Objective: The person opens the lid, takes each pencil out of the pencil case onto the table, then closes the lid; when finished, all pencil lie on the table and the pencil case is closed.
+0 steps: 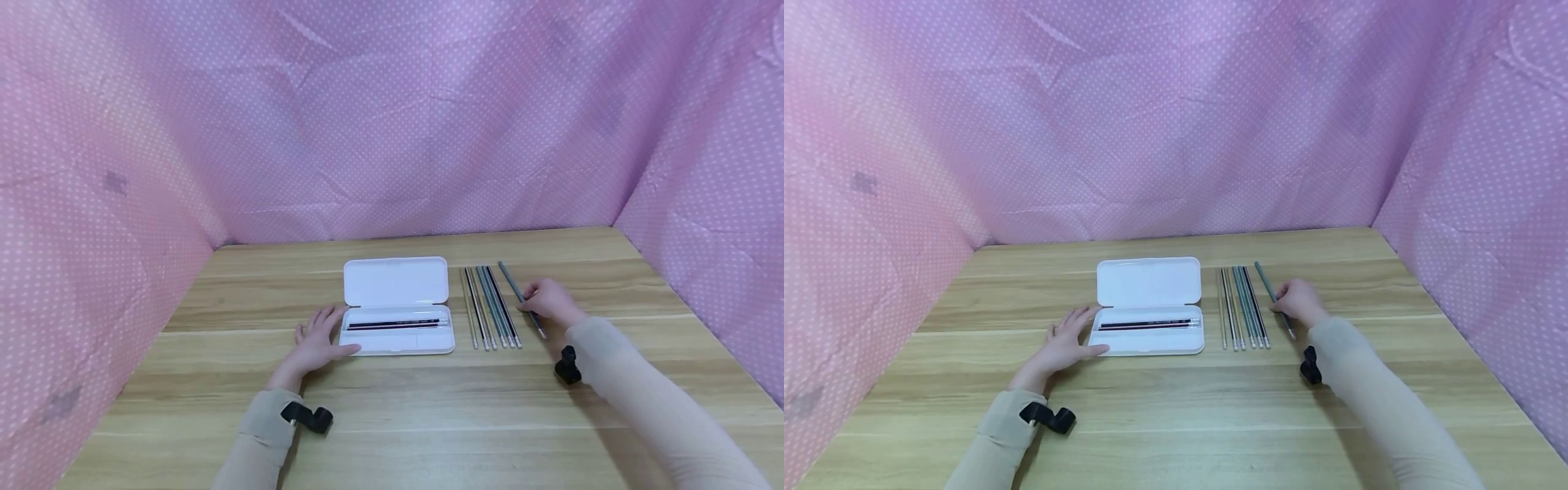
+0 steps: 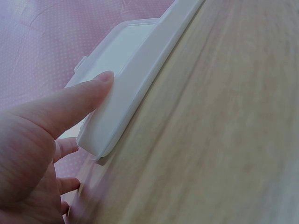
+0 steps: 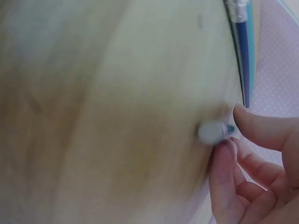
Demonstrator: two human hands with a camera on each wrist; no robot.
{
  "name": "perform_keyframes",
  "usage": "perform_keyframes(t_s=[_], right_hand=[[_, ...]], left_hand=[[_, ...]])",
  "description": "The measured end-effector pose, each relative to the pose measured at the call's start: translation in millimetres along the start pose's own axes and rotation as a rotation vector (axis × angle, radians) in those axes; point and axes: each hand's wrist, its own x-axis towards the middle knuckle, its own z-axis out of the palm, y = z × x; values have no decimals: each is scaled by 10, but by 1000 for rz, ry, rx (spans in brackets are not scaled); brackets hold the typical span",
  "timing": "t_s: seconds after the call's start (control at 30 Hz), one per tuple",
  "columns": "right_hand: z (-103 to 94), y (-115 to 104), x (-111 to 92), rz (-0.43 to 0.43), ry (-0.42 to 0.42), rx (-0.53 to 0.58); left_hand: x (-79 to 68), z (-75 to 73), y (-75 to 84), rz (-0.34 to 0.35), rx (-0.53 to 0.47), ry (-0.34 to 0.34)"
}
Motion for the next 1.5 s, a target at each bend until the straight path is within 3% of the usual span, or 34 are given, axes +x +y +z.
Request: perform_keyframes(t_s=[0.17,1.5], right_hand=[[-14,16,13,-7,-22,54],[149,-80,-21,24,-58,173]], left_hand=[[5,-1,6,1,-3,-1],[1,10,5,-6,-1,-2]])
